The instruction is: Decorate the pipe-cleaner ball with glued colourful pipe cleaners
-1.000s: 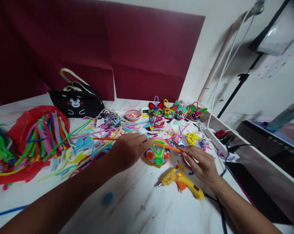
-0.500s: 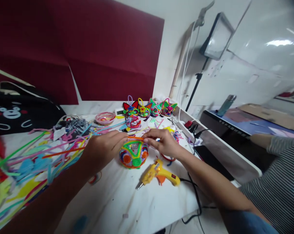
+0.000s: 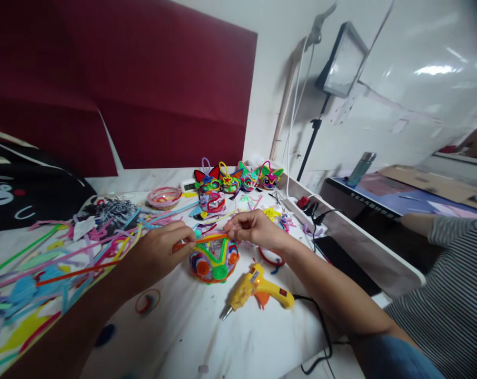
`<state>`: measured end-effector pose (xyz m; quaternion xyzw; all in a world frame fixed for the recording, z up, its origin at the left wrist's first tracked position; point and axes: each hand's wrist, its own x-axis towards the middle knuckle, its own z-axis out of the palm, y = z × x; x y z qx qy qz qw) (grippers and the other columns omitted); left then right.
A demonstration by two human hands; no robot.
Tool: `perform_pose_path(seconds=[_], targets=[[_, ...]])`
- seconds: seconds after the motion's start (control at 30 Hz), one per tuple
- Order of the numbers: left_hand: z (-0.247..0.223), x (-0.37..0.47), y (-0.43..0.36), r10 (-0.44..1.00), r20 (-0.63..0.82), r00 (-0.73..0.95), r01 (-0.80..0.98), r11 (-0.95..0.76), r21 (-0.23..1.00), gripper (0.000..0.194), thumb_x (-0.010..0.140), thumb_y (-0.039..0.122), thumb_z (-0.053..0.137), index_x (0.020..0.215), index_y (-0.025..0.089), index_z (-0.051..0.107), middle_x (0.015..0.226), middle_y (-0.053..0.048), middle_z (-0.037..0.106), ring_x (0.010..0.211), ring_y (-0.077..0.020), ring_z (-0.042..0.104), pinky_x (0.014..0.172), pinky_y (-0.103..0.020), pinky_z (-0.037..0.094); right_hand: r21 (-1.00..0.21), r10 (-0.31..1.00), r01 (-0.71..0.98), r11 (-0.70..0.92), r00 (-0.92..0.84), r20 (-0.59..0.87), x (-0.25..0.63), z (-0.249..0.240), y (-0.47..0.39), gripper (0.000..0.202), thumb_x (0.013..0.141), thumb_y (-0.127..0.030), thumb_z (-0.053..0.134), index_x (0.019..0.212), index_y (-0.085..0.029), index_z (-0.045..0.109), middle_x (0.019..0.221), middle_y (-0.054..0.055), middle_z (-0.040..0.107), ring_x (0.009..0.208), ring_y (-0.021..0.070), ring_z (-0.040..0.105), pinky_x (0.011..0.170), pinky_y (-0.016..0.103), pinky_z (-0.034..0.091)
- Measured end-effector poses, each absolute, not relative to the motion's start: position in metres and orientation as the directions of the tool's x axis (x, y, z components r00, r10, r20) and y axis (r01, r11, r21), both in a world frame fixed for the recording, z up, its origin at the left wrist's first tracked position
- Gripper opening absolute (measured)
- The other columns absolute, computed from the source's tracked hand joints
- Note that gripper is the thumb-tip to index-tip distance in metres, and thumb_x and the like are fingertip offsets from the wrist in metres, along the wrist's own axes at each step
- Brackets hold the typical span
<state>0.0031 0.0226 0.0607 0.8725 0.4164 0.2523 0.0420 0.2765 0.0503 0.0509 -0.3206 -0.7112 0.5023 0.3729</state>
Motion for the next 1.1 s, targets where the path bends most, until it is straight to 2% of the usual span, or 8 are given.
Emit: perform_pose_path(seconds=[0.2, 0.33, 0.43, 0.6, 0.93, 1.1], targets=[[0.063, -0.006, 0.028, 0.744, 0.383, 0.547, 0.699, -0.658, 0.280, 0.026, 0.094, 0.040, 0.052, 0.081, 0.024, 0.069, 0.077, 0.001, 0.070, 0.070, -0.0165, 0.063, 0.065, -0.026, 0.043, -0.968, 0.843, 0.042, 0.247, -0.503, 0.193, 0.273, 0.048, 0.047, 0.028, 0.073, -0.037, 0.084, 0.084, -0.013, 0.075, 0.065, -0.001, 0.064, 0.058, 0.0096, 0.054, 0.056, 0.022, 0.045], [0.059, -0.011, 0.033, 0.723, 0.388, 0.572, 0.674, -0.683, 0.282, 0.028, 0.097, 0.040, 0.050, 0.094, 0.026, 0.074, 0.088, 0.000, 0.075, 0.078, -0.0179, 0.069, 0.071, -0.027, 0.046, -0.970, 0.847, 0.027, 0.240, -0.495, 0.196, 0.273, 0.046, 0.047, 0.025, 0.071, -0.033, 0.084, 0.085, -0.013, 0.076, 0.067, -0.001, 0.065, 0.059, 0.0094, 0.056, 0.059, 0.022, 0.045], [0.055, -0.014, 0.035, 0.710, 0.377, 0.595, 0.644, -0.701, 0.306, 0.031, 0.100, 0.044, 0.048, 0.101, 0.028, 0.075, 0.095, 0.000, 0.078, 0.086, -0.0192, 0.071, 0.077, -0.027, 0.048, -0.971, 0.852, 0.012, 0.237, -0.484, 0.202, 0.272, 0.044, 0.048, 0.026, 0.070, -0.033, 0.084, 0.084, -0.013, 0.076, 0.071, 0.000, 0.068, 0.062, 0.0103, 0.059, 0.062, 0.023, 0.048], [0.055, -0.018, 0.036, 0.690, 0.381, 0.616, 0.617, -0.723, 0.311, 0.036, 0.103, 0.050, 0.046, 0.100, 0.028, 0.075, 0.096, -0.001, 0.077, 0.087, -0.0195, 0.071, 0.076, -0.027, 0.049, -0.969, 0.859, 0.006, 0.247, -0.464, 0.216, 0.270, 0.042, 0.047, 0.026, 0.069, -0.034, 0.085, 0.084, -0.014, 0.076, 0.073, 0.001, 0.070, 0.064, 0.0111, 0.061, 0.063, 0.024, 0.050], [0.054, -0.016, 0.034, 0.676, 0.405, 0.615, 0.615, -0.733, 0.289, 0.030, 0.102, 0.039, 0.046, 0.103, 0.028, 0.074, 0.099, -0.002, 0.078, 0.091, -0.0202, 0.071, 0.080, -0.027, 0.051, -0.968, 0.867, 0.004, 0.251, -0.446, 0.223, 0.267, 0.046, 0.045, 0.025, 0.067, -0.033, 0.086, 0.080, -0.014, 0.075, 0.067, -0.001, 0.066, 0.059, 0.0091, 0.056, 0.058, 0.022, 0.047], [0.055, -0.014, 0.032, 0.698, 0.412, 0.586, 0.639, -0.711, 0.295, 0.032, 0.102, 0.044, 0.047, 0.102, 0.027, 0.075, 0.097, -0.002, 0.078, 0.088, -0.0194, 0.072, 0.077, -0.027, 0.051, -0.972, 0.871, -0.003, 0.237, -0.442, 0.214, 0.267, 0.045, 0.044, 0.029, 0.067, -0.036, 0.086, 0.081, -0.014, 0.075, 0.068, -0.001, 0.067, 0.059, 0.0096, 0.057, 0.059, 0.022, 0.046]])
